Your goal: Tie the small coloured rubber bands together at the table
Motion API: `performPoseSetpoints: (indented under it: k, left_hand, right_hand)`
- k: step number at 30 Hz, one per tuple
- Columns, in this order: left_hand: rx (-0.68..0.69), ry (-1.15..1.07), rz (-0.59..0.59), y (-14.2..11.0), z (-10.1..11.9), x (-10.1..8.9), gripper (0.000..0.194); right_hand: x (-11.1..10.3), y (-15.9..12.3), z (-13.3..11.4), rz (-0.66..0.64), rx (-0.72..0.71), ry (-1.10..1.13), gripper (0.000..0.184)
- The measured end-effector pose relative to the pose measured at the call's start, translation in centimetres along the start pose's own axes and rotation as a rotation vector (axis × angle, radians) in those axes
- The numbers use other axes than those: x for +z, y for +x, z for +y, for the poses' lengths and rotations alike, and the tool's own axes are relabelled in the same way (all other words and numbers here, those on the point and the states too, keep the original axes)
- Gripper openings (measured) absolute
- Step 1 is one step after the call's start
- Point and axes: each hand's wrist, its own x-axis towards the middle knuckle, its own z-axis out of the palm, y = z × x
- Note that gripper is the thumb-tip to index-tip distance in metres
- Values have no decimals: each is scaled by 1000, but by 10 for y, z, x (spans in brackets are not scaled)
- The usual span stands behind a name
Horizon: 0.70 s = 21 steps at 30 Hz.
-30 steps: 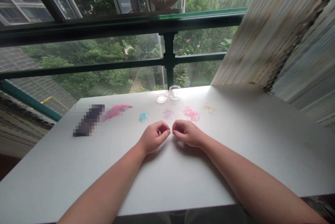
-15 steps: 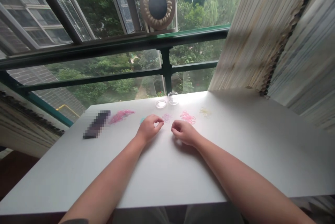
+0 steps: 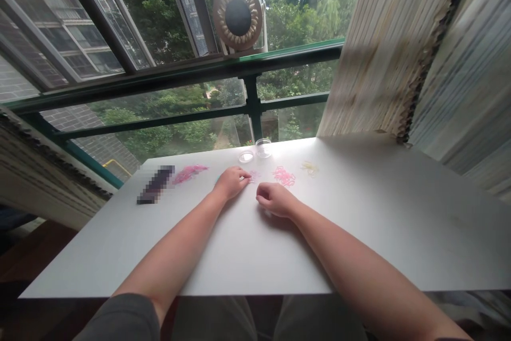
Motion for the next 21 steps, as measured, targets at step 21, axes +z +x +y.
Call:
performPoseSetpoints:
  k: [21]
  left_hand:
    - [-660,107,355,-133,-113,-67,28]
  right_hand:
    - [-1,-5,-1,-102,33,-132,10]
